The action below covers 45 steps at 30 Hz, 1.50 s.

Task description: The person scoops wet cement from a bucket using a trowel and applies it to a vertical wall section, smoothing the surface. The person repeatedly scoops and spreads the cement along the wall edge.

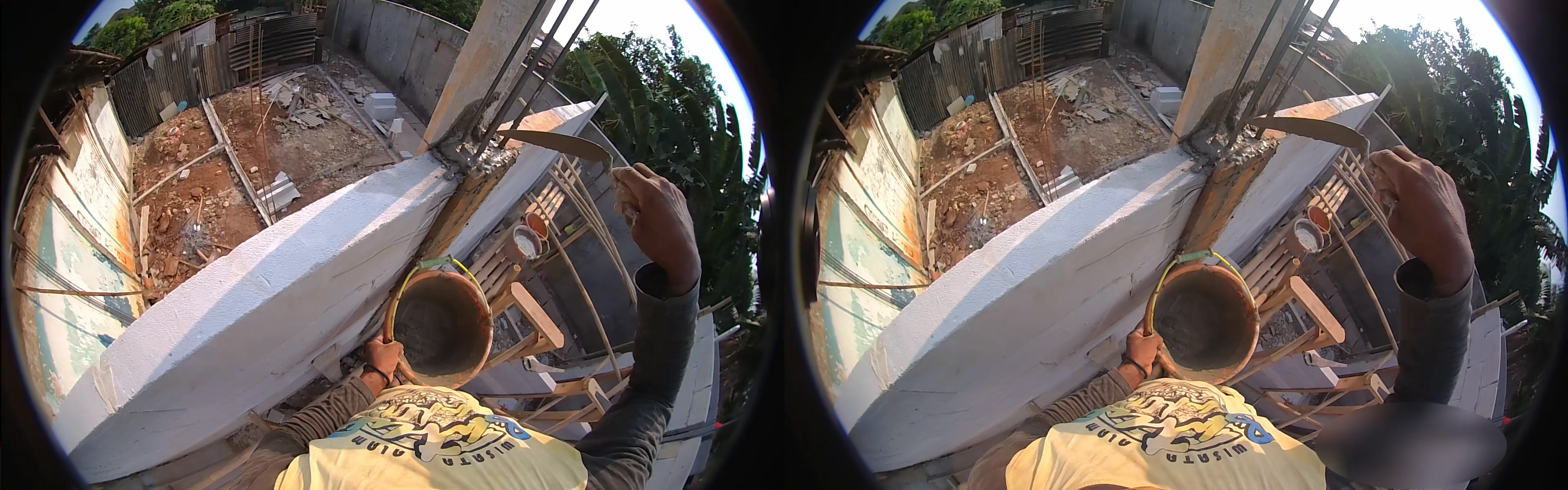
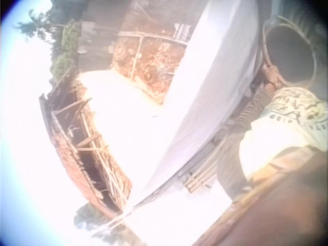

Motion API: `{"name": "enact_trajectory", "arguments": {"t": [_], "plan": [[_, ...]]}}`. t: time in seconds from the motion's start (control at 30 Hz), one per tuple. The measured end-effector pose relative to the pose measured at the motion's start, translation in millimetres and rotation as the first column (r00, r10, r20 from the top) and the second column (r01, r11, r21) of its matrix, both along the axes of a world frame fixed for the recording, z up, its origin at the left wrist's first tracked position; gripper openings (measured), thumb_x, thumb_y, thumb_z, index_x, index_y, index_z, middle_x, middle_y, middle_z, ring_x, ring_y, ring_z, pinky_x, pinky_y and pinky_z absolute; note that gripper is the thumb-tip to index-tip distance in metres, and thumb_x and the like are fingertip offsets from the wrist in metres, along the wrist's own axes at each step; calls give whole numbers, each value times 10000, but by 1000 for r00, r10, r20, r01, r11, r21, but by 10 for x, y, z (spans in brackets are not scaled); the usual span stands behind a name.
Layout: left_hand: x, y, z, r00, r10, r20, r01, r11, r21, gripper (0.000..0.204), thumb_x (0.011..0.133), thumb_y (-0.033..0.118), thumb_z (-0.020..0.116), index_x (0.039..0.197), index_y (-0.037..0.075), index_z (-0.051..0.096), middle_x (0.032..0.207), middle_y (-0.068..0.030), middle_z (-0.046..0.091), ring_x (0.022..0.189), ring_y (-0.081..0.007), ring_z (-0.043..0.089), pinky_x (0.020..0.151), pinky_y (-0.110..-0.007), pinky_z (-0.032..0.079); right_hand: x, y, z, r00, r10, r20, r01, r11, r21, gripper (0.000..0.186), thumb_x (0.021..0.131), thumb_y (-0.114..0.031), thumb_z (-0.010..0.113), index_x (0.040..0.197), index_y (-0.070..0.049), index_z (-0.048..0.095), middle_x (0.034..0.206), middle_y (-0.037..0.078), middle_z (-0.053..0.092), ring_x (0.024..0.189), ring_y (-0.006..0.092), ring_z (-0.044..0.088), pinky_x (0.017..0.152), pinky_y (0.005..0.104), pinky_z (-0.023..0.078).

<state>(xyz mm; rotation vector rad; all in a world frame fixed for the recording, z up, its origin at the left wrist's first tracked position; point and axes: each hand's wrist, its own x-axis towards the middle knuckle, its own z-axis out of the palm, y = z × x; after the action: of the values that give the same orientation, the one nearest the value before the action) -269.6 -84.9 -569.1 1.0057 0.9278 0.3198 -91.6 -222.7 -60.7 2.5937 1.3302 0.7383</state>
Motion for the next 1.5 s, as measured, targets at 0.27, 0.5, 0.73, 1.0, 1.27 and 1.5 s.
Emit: {"name": "enact_trajectory", "arguments": {"t": [0.27,0.5,0.73,1.0,1.27,1.5], "plan": [[-30,9,-24,999,-27,34,26,999,26,416,695,-21,602,1106,11,660,712,-3,549,563,-106,509,507,-276,422,-488,393,-288,999,26,30,-22,993,-120,400,769,-5,652,1167,-42,627,1023,129,645,923,351,644,787,442,514],[-234,-23,216,999,-26,33,27,999,-24,353,652,17,620,999,-37,649,691,-48,562,566,-156,526,517,-345,441,-633,882,-209,979,-46,198,97,962,-256,266,764,3,631,1027,-16,668,974,164,672,947,294,683,831,407,545],[-286,48,-99,997,-74,37,75,997,-30,388,665,15,613,1048,-18,662,683,-44,558,587,-155,531,532,-355,450,-792,825,18,960,0,279,92,945,-314,200,767,11,597,942,-4,693,936,156,681,874,320,687,804,397,553],[-211,85,-81,984,2,179,7,999,-50,436,671,-10,591,1101,-6,655,728,-24,562,617,-149,516,564,-342,451,-516,1197,84,951,-269,151,308,839,-449,246,756,-26,596,983,-51,688,980,131,668,964,304,659,852,417,526],[-270,237,82,985,0,171,29,986,-165,471,686,-30,571,1152,18,627,732,-43,580,586,-152,553,523,-310,474,-467,277,-4,971,-196,139,210,973,-96,371,748,4,666,1113,-59,682,948,138,633,908,346,641,786,428,517],[-232,325,180,984,-107,146,125,984,-125,547,710,-72,532,1235,74,580,738,-28,544,530,-139,534,431,-271,452,-239,-139,-742,991,-130,16,128,985,119,403,781,-40,687,1182,-75,668,925,131,627,865,315,649,776,424,527]]}}
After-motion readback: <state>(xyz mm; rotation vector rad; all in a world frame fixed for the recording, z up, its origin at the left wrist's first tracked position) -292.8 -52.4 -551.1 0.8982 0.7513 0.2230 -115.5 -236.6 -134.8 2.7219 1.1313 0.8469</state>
